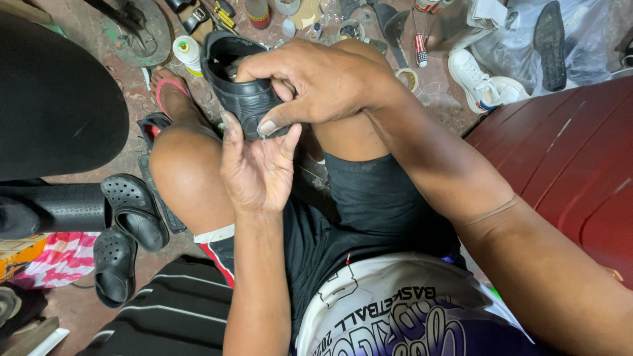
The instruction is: The person scrubs the sole of a black shoe with a small brush, focusing on the tread pattern. They then inspect the shoe's interior and heel area, manipulating the material with their fingers.
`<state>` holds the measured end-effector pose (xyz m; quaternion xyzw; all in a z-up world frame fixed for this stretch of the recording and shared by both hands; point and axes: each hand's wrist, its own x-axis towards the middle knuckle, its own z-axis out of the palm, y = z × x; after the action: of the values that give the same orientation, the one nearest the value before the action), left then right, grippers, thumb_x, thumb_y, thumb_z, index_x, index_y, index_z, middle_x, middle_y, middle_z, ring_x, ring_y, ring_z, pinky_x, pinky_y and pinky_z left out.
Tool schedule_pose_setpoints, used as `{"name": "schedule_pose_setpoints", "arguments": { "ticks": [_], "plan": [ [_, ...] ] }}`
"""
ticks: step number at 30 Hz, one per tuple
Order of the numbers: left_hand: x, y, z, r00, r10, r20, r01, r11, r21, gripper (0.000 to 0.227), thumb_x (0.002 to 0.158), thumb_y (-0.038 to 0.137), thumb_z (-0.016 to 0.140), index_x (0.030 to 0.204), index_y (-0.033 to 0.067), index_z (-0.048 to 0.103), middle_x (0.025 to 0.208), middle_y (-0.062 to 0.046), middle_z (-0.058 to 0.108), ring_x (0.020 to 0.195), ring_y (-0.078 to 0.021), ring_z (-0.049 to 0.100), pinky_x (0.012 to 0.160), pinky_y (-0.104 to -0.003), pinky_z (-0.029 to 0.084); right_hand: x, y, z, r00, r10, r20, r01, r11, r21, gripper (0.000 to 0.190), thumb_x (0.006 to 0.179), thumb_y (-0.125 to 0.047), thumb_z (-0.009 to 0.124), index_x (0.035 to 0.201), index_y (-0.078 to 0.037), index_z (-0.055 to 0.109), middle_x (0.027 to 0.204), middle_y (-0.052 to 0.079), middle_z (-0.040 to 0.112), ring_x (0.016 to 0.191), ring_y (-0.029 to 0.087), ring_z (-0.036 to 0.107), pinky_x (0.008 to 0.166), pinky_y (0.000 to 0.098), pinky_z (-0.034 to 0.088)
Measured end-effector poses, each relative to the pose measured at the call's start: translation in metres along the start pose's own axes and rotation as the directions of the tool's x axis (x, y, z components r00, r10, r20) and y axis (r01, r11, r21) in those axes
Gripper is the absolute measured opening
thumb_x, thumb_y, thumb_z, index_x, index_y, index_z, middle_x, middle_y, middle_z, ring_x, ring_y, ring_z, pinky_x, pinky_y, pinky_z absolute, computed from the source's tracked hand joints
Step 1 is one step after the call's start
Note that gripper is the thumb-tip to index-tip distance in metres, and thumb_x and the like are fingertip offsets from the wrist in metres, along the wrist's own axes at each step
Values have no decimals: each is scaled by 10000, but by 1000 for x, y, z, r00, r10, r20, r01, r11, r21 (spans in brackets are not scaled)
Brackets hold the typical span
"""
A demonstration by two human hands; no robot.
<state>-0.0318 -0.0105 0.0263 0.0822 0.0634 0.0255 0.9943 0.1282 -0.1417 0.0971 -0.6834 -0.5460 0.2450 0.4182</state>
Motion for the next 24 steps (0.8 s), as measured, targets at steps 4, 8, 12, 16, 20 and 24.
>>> {"name": "schedule_pose_setpoints", "arguments": {
  "ticks": [4, 8, 12, 16, 20, 24],
  "plan": [
    [-2, -1, -4, 998, 41, -39, -42, 999, -22, 562, 1079, 347, 593, 1517, 27, 445, 1460, -181, 578, 1317, -343, 625, 1079, -427, 576, 3, -3, -1, 999, -46, -1, 46, 998, 35, 609, 785, -141, 856, 1319, -22, 587, 860, 65, 602, 710, 90, 588, 607, 237, 485],
    [-4, 2, -9, 997, 45, -57, -52, 991, -119, 519, 1134, 329, 597, 1543, 46, 452, 1423, -156, 573, 1265, -302, 609, 1051, -459, 582, 0, 5, -2, 997, 8, 72, -21, 984, 178, 529, 943, -129, 772, 1419, -28, 565, 923, 24, 616, 784, 70, 593, 665, 237, 491],
    [-3, 6, -9, 997, -8, -80, 4, 998, -61, 578, 1073, 376, 620, 1498, 13, 472, 1406, -212, 608, 1280, -396, 646, 1013, -447, 596, 0, 19, 2, 987, 153, -58, -109, 879, 464, 361, 1071, -147, 653, 1402, -29, 571, 1099, -23, 682, 915, 37, 667, 750, 231, 565],
    [-9, 12, -9, 991, 34, -132, -38, 999, -27, 646, 1067, 438, 638, 1486, -24, 471, 1333, -227, 631, 1210, -361, 664, 1011, -428, 613, 1, 22, 4, 922, 291, -255, -142, 867, 478, 277, 1051, -159, 672, 1225, 1, 528, 1008, 5, 606, 821, 63, 605, 674, 286, 529],
    [-8, 20, -12, 985, 103, -141, -93, 993, 74, 662, 972, 481, 653, 1429, 30, 494, 1315, -185, 643, 1210, -340, 687, 924, -413, 642, -10, 10, 0, 953, 14, -302, -92, 964, -247, 333, 1028, -184, 644, 1346, -87, 631, 965, 90, 673, 787, 221, 620, 669, 368, 496],
    [-8, 24, -18, 941, 253, -226, -223, 963, 151, 600, 1033, 471, 632, 1426, 32, 518, 1308, -221, 656, 1113, -306, 705, 780, -320, 628, -15, 0, 7, 965, -160, -209, 79, 933, -350, 160, 1104, -196, 645, 1245, -126, 676, 1101, 85, 720, 963, 266, 720, 822, 353, 556]
  ]
}}
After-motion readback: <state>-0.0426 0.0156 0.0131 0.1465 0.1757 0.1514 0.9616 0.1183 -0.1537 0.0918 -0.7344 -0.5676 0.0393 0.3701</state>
